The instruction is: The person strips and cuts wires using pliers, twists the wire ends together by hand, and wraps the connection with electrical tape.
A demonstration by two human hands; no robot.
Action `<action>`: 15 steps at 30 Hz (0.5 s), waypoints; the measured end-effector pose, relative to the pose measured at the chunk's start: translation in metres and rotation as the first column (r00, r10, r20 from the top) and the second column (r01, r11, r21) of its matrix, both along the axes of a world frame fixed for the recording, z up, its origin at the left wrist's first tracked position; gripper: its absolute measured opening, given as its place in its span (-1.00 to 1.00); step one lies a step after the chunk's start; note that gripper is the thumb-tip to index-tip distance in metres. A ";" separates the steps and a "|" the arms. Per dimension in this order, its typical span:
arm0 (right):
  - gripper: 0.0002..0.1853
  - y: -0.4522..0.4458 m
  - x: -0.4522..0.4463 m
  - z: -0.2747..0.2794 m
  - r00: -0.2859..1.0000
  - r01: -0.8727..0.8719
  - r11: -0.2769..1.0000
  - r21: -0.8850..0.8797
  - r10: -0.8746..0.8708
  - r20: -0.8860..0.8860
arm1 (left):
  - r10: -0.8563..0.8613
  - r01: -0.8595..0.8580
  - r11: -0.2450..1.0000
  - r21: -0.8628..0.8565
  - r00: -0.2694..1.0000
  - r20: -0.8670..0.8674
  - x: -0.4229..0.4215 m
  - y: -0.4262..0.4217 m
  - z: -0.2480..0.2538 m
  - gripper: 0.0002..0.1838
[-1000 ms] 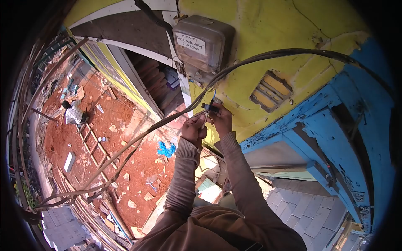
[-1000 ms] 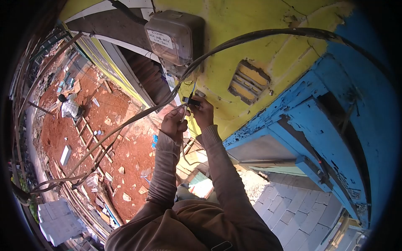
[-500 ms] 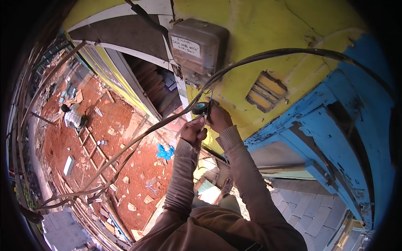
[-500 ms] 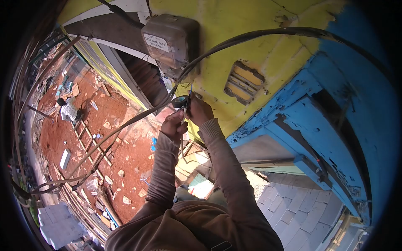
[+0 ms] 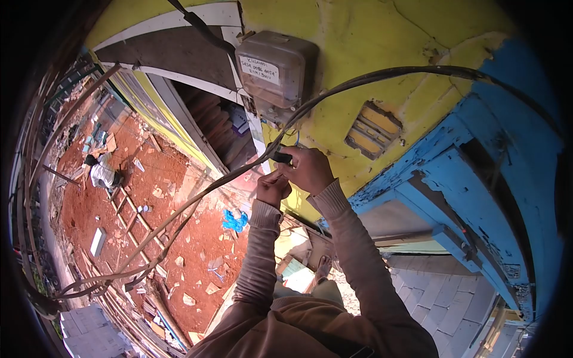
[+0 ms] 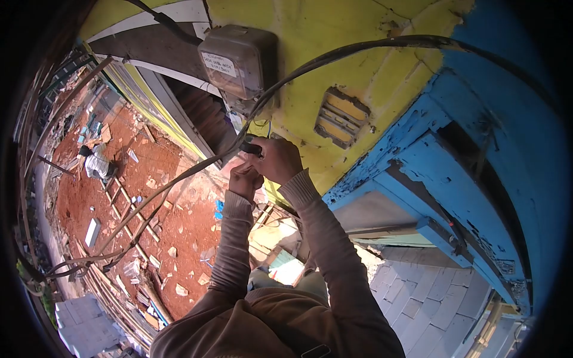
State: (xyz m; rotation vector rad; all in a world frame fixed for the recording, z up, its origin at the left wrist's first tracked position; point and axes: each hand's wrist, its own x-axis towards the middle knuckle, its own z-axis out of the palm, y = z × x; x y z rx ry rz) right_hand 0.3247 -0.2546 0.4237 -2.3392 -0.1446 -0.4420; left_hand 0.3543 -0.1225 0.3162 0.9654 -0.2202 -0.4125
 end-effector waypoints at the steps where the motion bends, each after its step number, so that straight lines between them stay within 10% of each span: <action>1: -0.62 -0.001 0.000 0.000 1.000 -0.010 0.997 0.080 0.011 -0.013 | 0.000 0.000 1.000 0.000 1.000 0.000 -0.002 -0.001 0.006 -0.77; 10: -0.78 -0.009 -0.030 -0.038 0.992 -0.024 0.795 0.606 -0.059 0.116 | 0.019 -0.016 1.000 0.024 0.989 -0.145 -0.001 0.001 0.016 -0.67; 14: -0.77 -0.026 -0.026 -0.074 0.949 0.122 0.932 0.340 -0.210 0.235 | -0.087 0.083 0.996 -0.032 0.984 -0.158 0.000 0.002 0.020 -0.63; 15: -0.73 -0.015 -0.030 -0.056 0.964 0.128 0.835 0.536 -0.232 0.132 | -0.103 0.096 0.994 -0.046 0.978 -0.181 0.000 0.003 0.024 -0.64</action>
